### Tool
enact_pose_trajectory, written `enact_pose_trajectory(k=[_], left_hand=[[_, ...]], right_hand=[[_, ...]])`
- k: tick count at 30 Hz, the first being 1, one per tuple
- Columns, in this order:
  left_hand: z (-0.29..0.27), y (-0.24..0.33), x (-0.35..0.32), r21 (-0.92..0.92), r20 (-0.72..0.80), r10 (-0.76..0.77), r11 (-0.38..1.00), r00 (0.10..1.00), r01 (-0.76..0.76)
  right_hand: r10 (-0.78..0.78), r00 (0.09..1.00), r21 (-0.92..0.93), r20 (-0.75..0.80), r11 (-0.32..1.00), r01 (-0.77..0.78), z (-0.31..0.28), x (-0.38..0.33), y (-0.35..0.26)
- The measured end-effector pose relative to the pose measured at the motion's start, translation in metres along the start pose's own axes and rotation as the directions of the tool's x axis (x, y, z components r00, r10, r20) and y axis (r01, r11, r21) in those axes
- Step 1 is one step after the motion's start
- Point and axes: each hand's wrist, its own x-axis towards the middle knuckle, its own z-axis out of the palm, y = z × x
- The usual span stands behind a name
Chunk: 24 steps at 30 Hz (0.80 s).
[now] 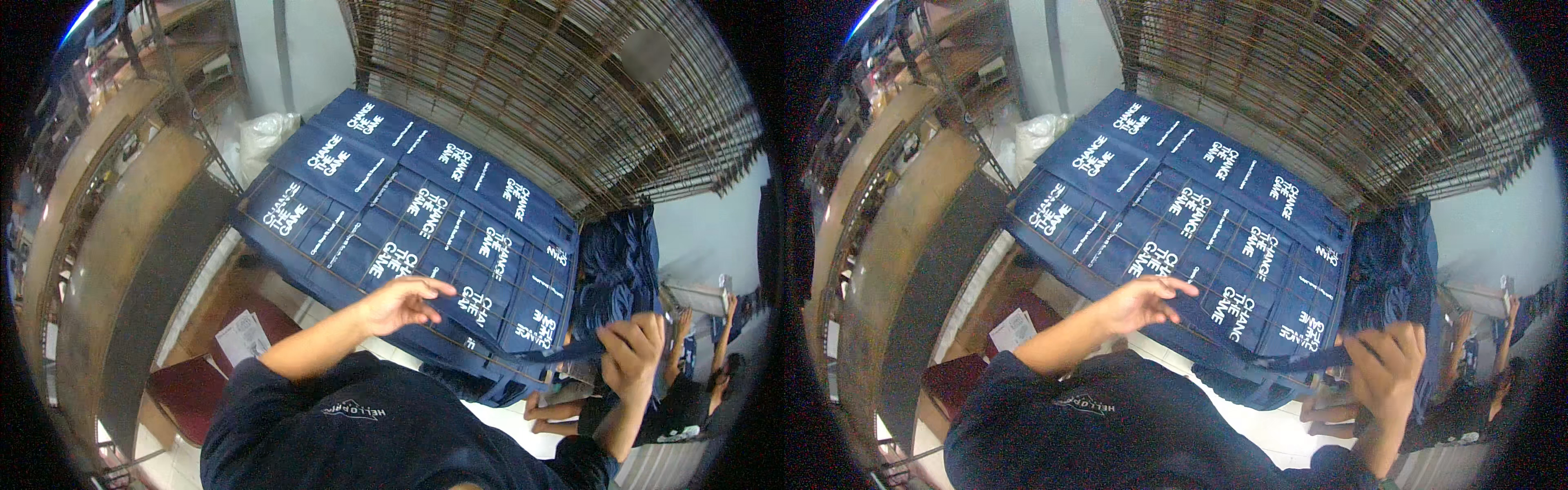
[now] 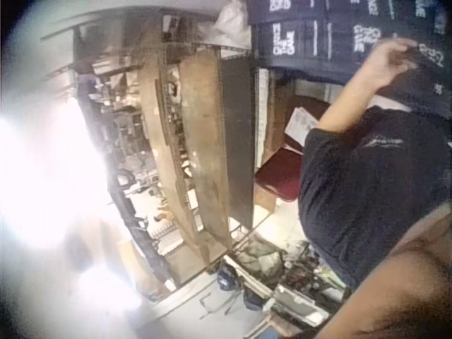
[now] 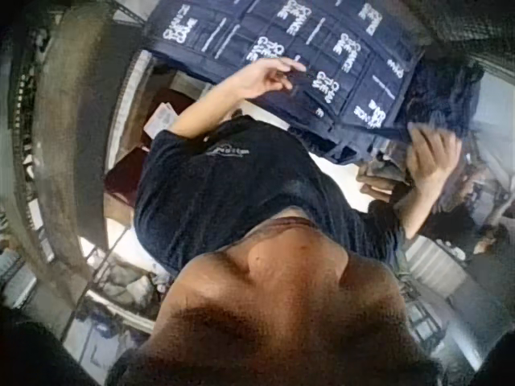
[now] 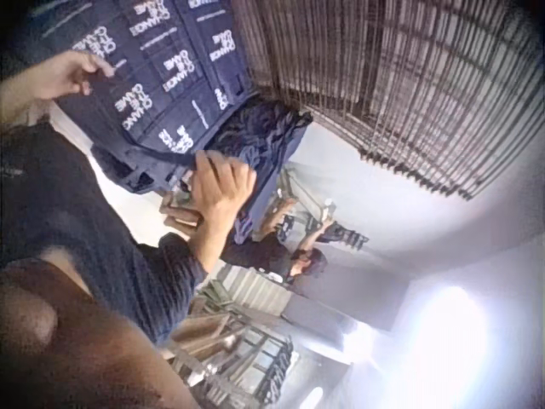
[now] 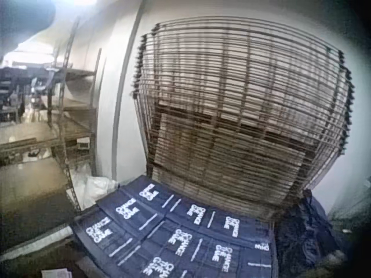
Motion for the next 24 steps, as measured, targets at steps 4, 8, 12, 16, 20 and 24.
enact_pose_trajectory(k=[4, 8, 12, 16, 20, 24], left_hand=[[-0.059, 0.059, 0.017, 0.142, -0.086, 0.173, 0.977, 0.981, -0.160], [-0.082, 0.124, 0.048, 0.172, -0.115, 0.398, 0.910, 0.910, -0.376], [-0.093, 0.151, 0.046, 0.337, -0.127, 0.613, 0.766, 0.780, -0.547], [-0.133, 0.141, 0.065, 0.580, -0.195, 0.681, 0.660, 0.706, -0.477], [-0.207, 0.110, 0.095, 0.938, -0.264, 0.749, 0.346, 0.608, -0.020], [-0.236, 0.087, 0.103, 0.948, -0.299, 0.771, 0.307, 0.562, 0.082]], right_hand=[[0.064, 0.996, 0.111, 0.065, 0.991, -0.071, 0.059, 0.068, 0.008], [0.170, 0.983, -0.042, -0.068, 0.984, -0.173, 0.126, 0.100, 0.028], [0.258, 0.906, -0.212, -0.335, 0.916, -0.340, 0.190, 0.098, 0.010], [0.450, 0.814, -0.234, -0.367, 0.802, -0.549, 0.284, 0.060, -0.023], [0.665, 0.740, -0.121, -0.105, 0.730, -0.673, 0.369, 0.047, -0.059], [0.653, 0.757, 0.034, 0.005, 0.757, -0.653, 0.415, 0.027, -0.078]])
